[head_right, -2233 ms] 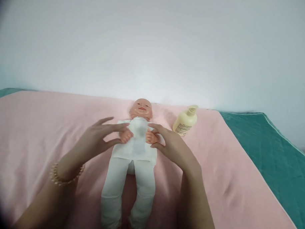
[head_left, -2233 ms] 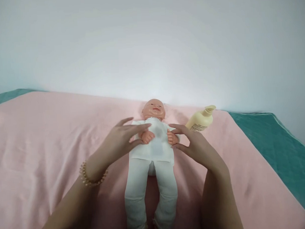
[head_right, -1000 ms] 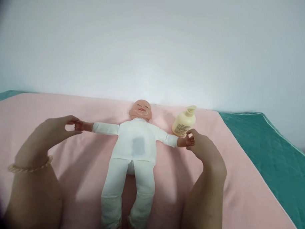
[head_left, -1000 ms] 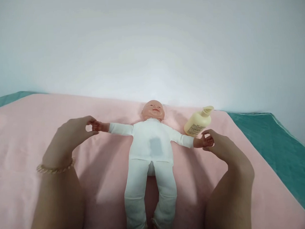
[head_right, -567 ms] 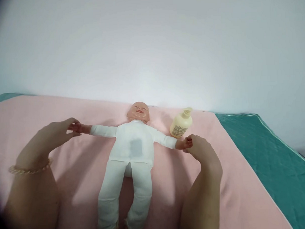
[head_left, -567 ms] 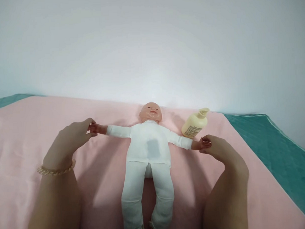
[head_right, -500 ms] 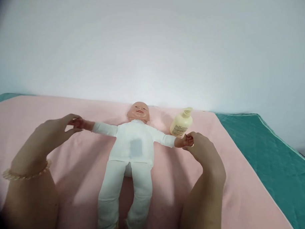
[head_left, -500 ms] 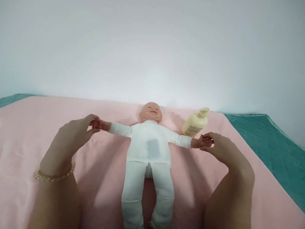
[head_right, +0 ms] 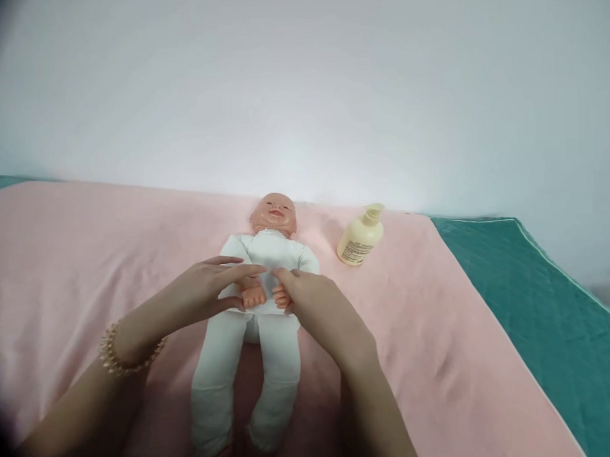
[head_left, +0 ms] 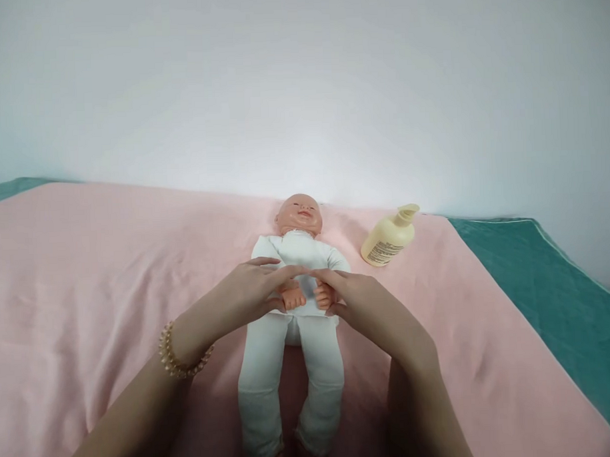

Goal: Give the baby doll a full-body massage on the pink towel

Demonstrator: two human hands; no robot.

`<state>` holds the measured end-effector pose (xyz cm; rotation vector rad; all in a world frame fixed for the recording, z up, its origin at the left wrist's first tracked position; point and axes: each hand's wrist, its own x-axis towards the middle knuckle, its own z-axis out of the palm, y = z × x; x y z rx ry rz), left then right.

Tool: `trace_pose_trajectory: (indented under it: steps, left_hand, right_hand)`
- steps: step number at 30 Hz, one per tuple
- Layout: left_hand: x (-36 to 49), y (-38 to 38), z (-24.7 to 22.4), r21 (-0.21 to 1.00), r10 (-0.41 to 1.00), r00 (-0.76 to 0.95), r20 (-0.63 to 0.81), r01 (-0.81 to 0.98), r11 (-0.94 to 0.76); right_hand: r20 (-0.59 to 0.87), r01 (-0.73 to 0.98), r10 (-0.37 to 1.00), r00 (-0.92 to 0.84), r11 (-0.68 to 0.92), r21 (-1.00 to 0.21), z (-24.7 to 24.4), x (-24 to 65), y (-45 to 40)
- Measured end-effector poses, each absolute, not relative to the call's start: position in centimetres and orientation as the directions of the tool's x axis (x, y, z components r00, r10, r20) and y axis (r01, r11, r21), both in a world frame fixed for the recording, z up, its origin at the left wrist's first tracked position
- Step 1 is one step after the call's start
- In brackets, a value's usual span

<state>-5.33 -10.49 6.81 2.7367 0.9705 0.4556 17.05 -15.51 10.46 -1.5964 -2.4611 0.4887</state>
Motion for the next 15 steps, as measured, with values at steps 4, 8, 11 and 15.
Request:
trace_pose_trajectory:
  steps: [4,8,11,15]
  left_hand:
    - [-5.1,-10.4,6.5,0.342,0.656,0.731,0.184,0.578,-0.741]
    - [-4.9,-10.2,6.3,0.36,0.679,0.714,0.172,0.596,-0.718]
    - [-4.7,-10.2,6.3,0.366,0.684,0.712,0.159,0.601,-0.711]
    - [-4.5,-10.2,6.4,0.367,0.69,0.707,0.153,0.608,-0.704]
  right_hand:
    - [-0.03,0.878,0.899,-0.437,0.419,-0.233,9.7,16.2,-15.3]
    - [-0.01,0.876,0.89,-0.457,0.448,-0.179,9.7,15.6,-15.0]
    - [0.028,0.87,0.881,-0.472,0.471,-0.145,9.6,15.3,-14.9]
    - [0.061,0.864,0.874,-0.482,0.486,-0.128,9.3,15.1,-14.9]
